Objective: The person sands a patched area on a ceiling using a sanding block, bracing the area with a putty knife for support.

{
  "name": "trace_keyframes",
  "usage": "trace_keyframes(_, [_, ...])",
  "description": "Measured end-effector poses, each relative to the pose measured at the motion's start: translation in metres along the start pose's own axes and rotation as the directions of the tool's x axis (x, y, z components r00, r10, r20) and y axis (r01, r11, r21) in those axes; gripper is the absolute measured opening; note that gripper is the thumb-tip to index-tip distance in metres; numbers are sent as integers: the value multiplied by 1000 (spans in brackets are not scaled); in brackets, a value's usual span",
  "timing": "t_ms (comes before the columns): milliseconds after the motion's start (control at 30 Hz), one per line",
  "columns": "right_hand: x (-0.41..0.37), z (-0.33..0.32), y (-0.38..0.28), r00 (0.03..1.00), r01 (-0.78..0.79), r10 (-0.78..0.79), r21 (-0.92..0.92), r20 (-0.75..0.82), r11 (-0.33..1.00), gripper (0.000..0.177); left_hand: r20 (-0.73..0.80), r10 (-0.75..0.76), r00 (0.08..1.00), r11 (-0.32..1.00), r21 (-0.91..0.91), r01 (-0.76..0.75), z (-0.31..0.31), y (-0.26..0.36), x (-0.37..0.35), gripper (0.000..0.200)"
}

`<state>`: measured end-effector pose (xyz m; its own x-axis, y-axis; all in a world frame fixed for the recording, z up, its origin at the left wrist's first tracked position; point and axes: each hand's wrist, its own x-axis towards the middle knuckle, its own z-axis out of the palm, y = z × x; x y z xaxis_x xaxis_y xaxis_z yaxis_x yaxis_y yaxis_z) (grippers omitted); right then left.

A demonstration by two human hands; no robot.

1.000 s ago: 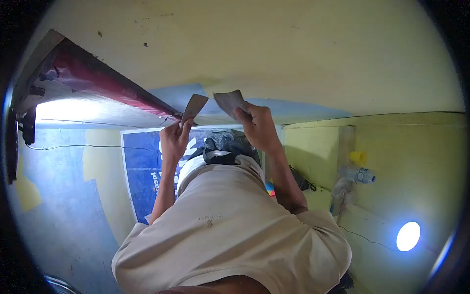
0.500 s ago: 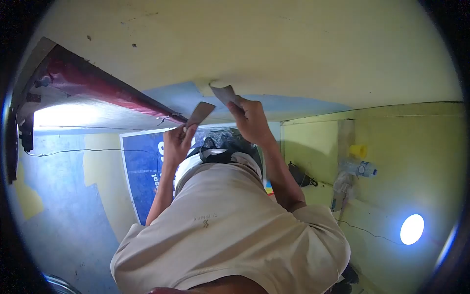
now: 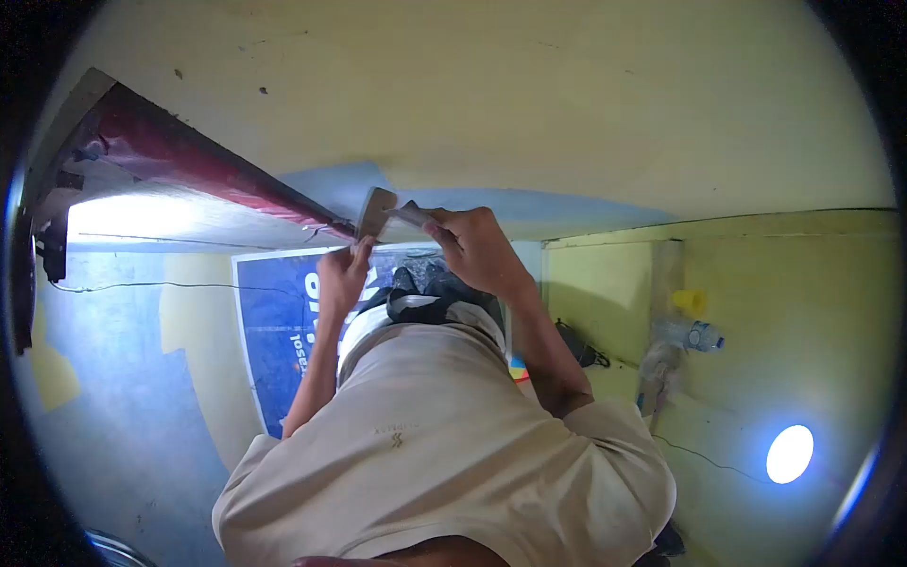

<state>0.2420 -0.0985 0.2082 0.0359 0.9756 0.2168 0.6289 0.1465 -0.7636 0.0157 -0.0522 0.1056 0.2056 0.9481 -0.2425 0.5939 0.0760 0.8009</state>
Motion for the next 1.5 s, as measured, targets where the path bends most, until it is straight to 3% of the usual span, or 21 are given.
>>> trace_keyframes(33, [-4, -7, 2, 994, -67, 72, -63, 80, 996, 17, -72, 18, 997, 1000, -21, -19, -4, 1, 1, 57])
trace_keyframes(100, [-2, -9, 4, 993, -114, 116, -93, 23, 989, 16, -33, -9, 999, 1000, 13, 9, -14, 4, -3, 56])
trace_keyframes(133, [1, -6, 5, 990, -137, 138, -102, -4, 985, 16, -17, 89, 996, 995, 54, -88, -15, 10, -6, 55])
trace_keyframes(233, [10, 20, 15, 999, 0, 0, 4, -33, 1000, 15, 148, 210, 966, 974, 49, -219, -10, 26, -20, 48])
trace_keyframes(267, [9, 26, 15, 994, 107, -104, 63, -35, 992, 15, 171, 189, 967, 981, 18, -195, -8, 27, -21, 49])
trace_keyframes(367, [4, -1, 2, 989, -56, 67, -86, 135, 995, 16, 2, 65, 998, 997, 40, -65, -5, 8, -12, 51])
trace_keyframes(500, [0, -4, 20, 945, -311, 323, -172, 48, 935, 14, 50, 46, 998, 998, -47, -44, -19, 5, -16, 52])
trace_keyframes(533, [1, 6, 23, 985, -157, 152, -60, -77, 986, 22, 42, 139, 989, 983, -125, -132, -15, 10, -19, 50])
trace_keyframes(633, [-4, 31, 20, 974, -194, 204, 102, -99, 976, 28, 17, 154, 988, 980, -130, -150, -12, 27, -24, 48])
trace_keyframes(667, [-10, 35, 31, 937, -336, 346, 148, -46, 930, 34, -16, 99, 995, 985, -144, -100, -7, 16, -19, 46])
trace_keyframes(767, [-17, 25, 24, 928, -322, 363, 306, -86, 896, 37, -110, 64, 992, 985, -151, -80, -9, 2, -7, 47])
trace_keyframes(800, [-19, 24, 30, 923, -322, 369, 307, -108, 896, 39, -66, 4, 998, 982, -187, -16, -17, 15, -11, 47])
trace_keyframes(900, [-16, 27, 39, 911, -355, 393, 250, -122, 901, 37, 7, 132, 991, 976, -178, -129, -8, 9, -19, 46])
trace_keyframes(933, [-18, 28, 35, 904, -377, 418, 298, -88, 877, 37, -23, 183, 983, 967, -176, -184, -2, 15, -21, 49])
trace_keyframes(1000, [-16, 30, 23, 891, -409, 452, 392, -22, 824, 36, -88, 146, 985, 984, -88, -154, 1, 14, -16, 50])
trace_keyframes(1067, [-18, 25, 27, 885, -379, 457, 430, -90, 819, 36, -132, 136, 982, 990, 56, -130, -4, 7, -5, 53])
trace_keyframes(1100, [-17, 22, 29, 882, -359, 455, 447, -125, 819, 36, -136, 58, 989, 997, -40, -64, -13, 17, -4, 54])
trace_keyframes(1267, [-7, 30, 35, 928, -283, 345, 335, -140, 899, 30, 54, 196, 979, 979, -69, -192, -4, 26, -13, 55])
trace_keyframes(1367, [-5, 21, 18, 917, -307, 370, 328, -148, 893, 29, -49, 203, 978, 979, -21, -204, -2, 17, -2, 56])
trace_keyframes(1433, [-10, 6, 23, 901, -333, 405, 352, -156, 875, 29, -3, 93, 996, 995, -38, -93, -4, 11, 3, 55])
trace_keyframes(1500, [-12, 5, 35, 933, -297, 330, 208, -145, 932, 25, 56, 64, 996, 995, -79, -60, -6, 10, -2, 55])
